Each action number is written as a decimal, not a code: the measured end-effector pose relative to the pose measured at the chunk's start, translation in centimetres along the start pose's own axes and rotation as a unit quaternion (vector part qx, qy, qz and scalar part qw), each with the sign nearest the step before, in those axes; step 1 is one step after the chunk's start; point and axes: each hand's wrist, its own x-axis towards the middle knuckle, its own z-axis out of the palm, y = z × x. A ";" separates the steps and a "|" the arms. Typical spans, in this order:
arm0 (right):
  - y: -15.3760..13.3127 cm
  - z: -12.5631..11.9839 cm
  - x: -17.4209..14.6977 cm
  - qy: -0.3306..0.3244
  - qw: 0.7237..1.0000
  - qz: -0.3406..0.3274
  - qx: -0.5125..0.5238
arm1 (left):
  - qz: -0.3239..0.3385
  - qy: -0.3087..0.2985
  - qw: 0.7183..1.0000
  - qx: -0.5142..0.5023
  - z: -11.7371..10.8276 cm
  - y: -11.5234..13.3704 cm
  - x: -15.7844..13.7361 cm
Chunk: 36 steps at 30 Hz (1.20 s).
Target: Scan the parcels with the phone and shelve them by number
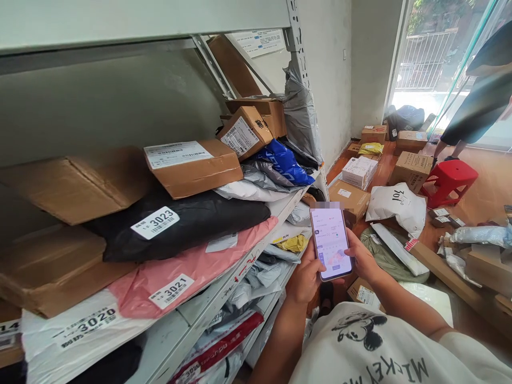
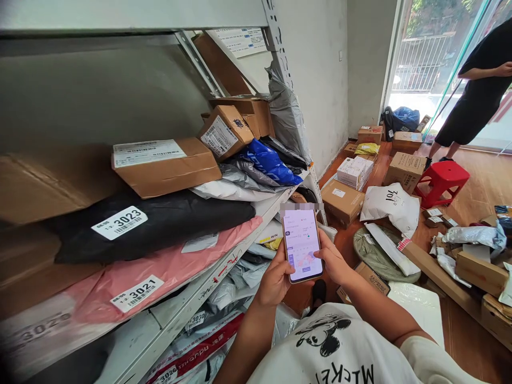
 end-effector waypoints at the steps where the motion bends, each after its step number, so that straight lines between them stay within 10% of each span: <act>1: 0.0 0.0 0.0 0.003 1.000 -0.001 -0.003 | 0.004 -0.005 1.000 -0.006 0.0 0.0 0.0; 36: 0.4 1.0 -0.8 0.021 0.999 0.002 -0.036 | 0.038 -0.012 0.999 -0.027 -0.2 -0.6 -0.3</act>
